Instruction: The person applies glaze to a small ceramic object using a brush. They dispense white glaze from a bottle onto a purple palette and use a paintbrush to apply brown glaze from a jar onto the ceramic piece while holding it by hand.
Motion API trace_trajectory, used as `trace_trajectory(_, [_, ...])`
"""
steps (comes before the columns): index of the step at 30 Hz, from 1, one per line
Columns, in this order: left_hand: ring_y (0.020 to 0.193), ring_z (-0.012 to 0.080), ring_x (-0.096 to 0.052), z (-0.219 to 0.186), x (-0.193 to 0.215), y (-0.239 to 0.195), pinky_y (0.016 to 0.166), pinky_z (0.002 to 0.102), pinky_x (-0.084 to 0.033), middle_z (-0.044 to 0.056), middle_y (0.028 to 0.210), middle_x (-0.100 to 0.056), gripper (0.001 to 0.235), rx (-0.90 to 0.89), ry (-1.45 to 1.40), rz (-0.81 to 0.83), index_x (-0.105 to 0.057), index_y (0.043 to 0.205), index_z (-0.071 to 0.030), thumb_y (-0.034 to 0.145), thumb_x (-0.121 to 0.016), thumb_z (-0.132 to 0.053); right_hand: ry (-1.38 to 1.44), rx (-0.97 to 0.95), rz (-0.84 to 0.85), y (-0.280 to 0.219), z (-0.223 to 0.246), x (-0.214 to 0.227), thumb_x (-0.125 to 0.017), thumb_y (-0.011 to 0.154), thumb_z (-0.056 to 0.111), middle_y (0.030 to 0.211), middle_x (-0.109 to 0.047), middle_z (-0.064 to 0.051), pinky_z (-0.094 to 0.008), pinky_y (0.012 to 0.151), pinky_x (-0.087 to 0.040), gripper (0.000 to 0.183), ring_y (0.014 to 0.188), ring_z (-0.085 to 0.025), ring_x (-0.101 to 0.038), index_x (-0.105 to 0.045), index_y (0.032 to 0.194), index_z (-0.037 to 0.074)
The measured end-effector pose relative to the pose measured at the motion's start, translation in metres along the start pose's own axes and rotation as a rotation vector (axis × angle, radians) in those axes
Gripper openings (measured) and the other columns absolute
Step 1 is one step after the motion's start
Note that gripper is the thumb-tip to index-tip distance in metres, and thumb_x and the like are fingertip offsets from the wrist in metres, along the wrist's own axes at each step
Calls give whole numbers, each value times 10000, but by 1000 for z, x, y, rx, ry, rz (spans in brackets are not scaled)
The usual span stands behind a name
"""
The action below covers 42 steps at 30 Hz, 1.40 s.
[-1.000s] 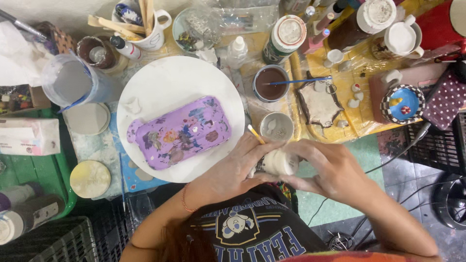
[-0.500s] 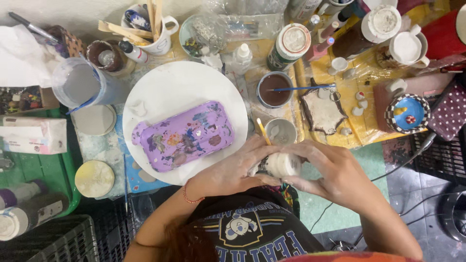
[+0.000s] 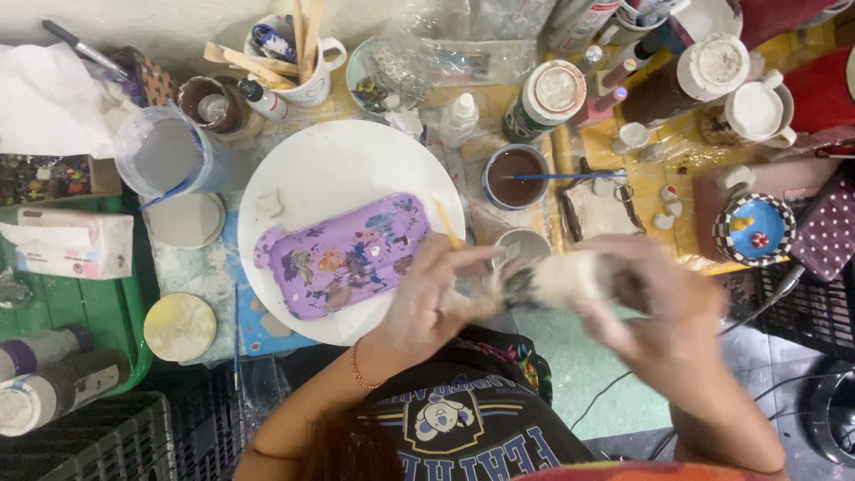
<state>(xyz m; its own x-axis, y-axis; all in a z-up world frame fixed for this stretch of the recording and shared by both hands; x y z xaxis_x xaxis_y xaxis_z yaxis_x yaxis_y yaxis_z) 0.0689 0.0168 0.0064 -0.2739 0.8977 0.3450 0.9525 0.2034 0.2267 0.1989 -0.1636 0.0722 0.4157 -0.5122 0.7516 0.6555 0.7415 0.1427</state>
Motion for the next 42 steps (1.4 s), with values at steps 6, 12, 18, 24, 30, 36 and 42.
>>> trace_trajectory(6, [872,166,-627,18,41,-49,767,302,-524,89,1003,-631,332,-59,15,-378,-635,1278,-39,989,-536,91,-170,206,-90,48,55,-2,-907,799,209,936,-694,-80,-271,649,-514,514,714,-132,-637,-651,1200,14])
trace_trajectory(12, [744,129,-601,39,90,-150,685,265,-517,98,935,-645,159,98,-77,-807,-595,1188,-15,1085,-476,-37,-57,627,159,90,147,-98,-851,873,274,1083,-713,-88,-330,644,-549,505,811,-222,-690,-625,1274,65])
trace_trajectory(18, [765,172,-560,46,152,-231,695,272,-485,105,946,-568,92,58,-67,-1175,-453,1223,-59,1153,-492,-105,-26,882,411,102,222,-244,-719,902,222,1186,-671,-123,-388,593,-566,484,850,-289,-714,-619,1363,111])
trace_trajectory(24, [685,129,-474,75,178,-267,561,251,-401,76,915,-510,308,74,-422,-1260,-292,1276,-161,1124,-545,-72,-142,967,524,106,245,-358,-704,906,247,1058,-636,-150,-430,614,-556,442,828,-328,-699,-608,1312,100])
trace_trajectory(30, [647,122,-507,103,178,-274,541,245,-415,72,842,-553,263,189,-523,-1217,-381,1297,-101,1083,-532,-79,-193,976,468,107,248,-395,-715,864,233,1011,-632,-150,-440,600,-557,428,838,-331,-698,-639,1265,104])
trace_trajectory(36, [583,120,-541,105,169,-266,471,228,-417,99,763,-608,102,178,-763,-1085,-482,1164,-60,1090,-528,-114,-88,1024,341,103,256,-351,-759,912,262,1145,-644,-133,-427,733,-569,427,954,-324,-692,-609,1241,35])
trace_trajectory(42, [568,121,-567,94,163,-255,443,247,-428,100,798,-628,124,174,-846,-1091,-504,1125,-34,1054,-568,-113,259,486,664,64,252,-306,-774,940,138,918,-670,-38,-346,606,-506,238,708,-189,-633,-666,1140,68])
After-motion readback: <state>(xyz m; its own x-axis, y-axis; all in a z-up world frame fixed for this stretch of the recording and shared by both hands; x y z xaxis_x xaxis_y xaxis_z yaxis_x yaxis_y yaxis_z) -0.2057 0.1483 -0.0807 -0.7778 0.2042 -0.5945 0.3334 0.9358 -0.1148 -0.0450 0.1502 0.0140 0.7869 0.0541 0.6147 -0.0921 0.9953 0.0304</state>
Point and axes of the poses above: each hand's wrist, its own y-axis towards the middle knuckle, its own x-axis out of the back of the hand, z = x × y, the point moved 5 cm from there along y, towards the middle knuckle
